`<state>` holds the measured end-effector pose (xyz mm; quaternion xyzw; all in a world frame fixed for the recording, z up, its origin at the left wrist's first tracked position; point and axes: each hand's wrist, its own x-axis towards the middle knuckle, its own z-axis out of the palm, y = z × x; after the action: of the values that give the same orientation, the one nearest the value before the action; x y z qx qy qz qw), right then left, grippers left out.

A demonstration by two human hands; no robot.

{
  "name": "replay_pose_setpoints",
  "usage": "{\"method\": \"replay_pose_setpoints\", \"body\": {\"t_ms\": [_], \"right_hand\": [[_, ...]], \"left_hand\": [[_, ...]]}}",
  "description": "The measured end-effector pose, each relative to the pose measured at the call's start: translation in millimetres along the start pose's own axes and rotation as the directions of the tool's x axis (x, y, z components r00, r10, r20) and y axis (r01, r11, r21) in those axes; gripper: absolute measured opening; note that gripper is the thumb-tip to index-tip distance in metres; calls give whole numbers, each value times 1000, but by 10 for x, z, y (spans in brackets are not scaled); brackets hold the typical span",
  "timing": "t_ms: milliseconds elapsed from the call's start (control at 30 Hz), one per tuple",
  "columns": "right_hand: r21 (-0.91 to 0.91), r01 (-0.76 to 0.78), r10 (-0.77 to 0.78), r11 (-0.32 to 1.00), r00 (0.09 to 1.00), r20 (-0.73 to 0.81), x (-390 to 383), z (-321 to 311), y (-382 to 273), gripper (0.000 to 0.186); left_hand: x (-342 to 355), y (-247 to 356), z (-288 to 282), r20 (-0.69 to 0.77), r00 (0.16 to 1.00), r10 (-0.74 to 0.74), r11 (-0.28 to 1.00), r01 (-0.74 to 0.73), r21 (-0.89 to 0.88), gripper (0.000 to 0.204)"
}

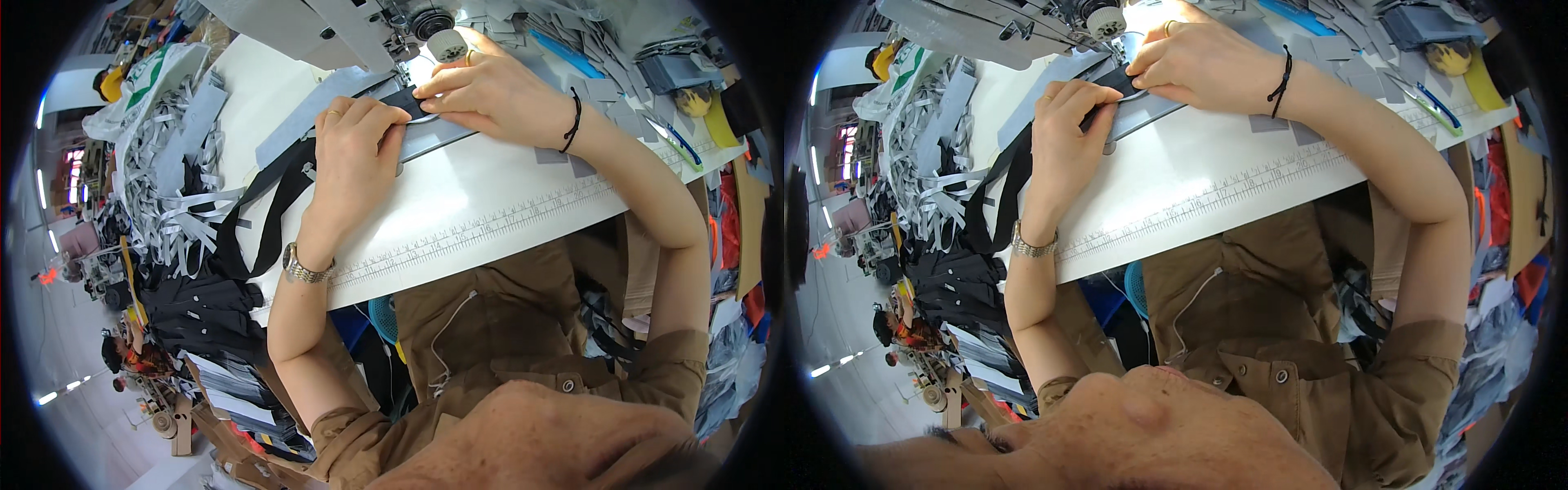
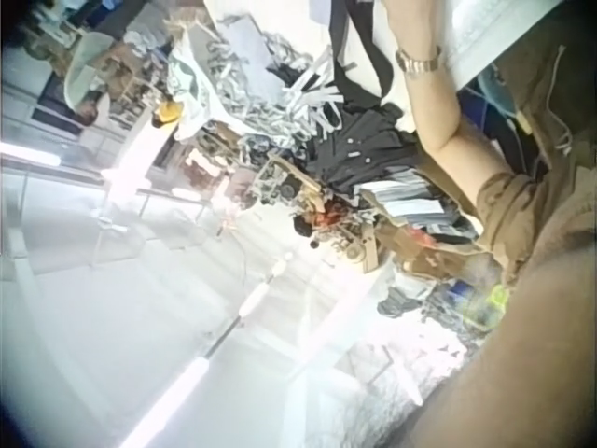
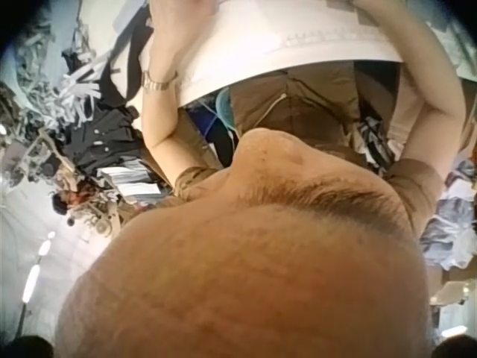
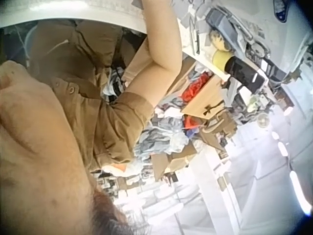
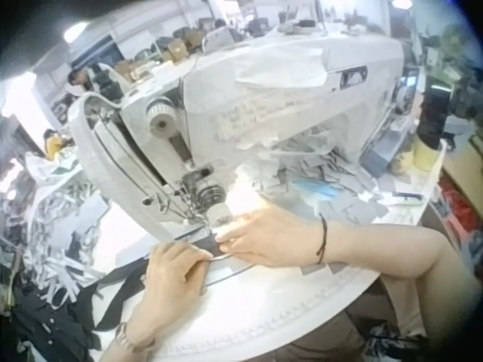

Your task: Sewing together fabric or leather strips using an industrial sewing machine.

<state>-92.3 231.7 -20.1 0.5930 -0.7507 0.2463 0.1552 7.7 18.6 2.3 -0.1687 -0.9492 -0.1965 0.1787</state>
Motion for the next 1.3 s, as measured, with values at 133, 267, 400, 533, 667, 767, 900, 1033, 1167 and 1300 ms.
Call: {"method": "replay_pose_setpoints", "body": {"t_ms": [133, 267, 400, 533, 667, 767, 900, 1033, 1167, 1300], "right_hand": [[-5, -13, 13, 1000, 1000, -7, -1, 14, -11, 18], [-17, -9, 9, 1000, 1000, 2, 16, 9, -8, 17], [-10, -1, 1, 1000, 1000, 17, -12, -7, 10, 18], [0, -11, 11, 1000, 999, 32, 1, -32, -36, 18], [2, 12, -12, 1000, 1000, 19, -16, -42, -24, 19], [22, 17, -17, 1000, 1000, 2, -9, -39, -12, 20], [24, -1, 0, 1000, 1000, 31, -22, -42, 0, 20], [55, -19, 17, 998, 999, 38, -21, -46, -6, 19], [5, 28, -28, 1000, 998, 48, 14, -30, 10, 22], [55, -90, 83, 994, 988, 128, 57, -140, -88, 29]], "left_hand": [[27, 46, 17, -25, 1000, 19, 1000, -18, 21, 6], [27, -4, 99, -101, 982, 159, 986, -153, 62, 8], [57, -75, -55, -117, 981, 153, 987, -145, 73, 9], [142, -173, -251, -190, 921, 340, 891, -250, 380, 12], [123, -127, -87, 9, 877, 480, 743, -412, 528, 20], [94, -160, -20, 34, 886, 462, 764, -417, 493, 20], [110, -162, -4, 32, 880, 474, 754, -424, 502, 21], [120, -162, 4, 23, 879, 477, 756, -424, 499, 22], [96, -219, -6, 18, 891, 454, 772, -403, 491, 22], [78, -258, 28, -48, 897, 439, 834, -388, 392, 20]]}}
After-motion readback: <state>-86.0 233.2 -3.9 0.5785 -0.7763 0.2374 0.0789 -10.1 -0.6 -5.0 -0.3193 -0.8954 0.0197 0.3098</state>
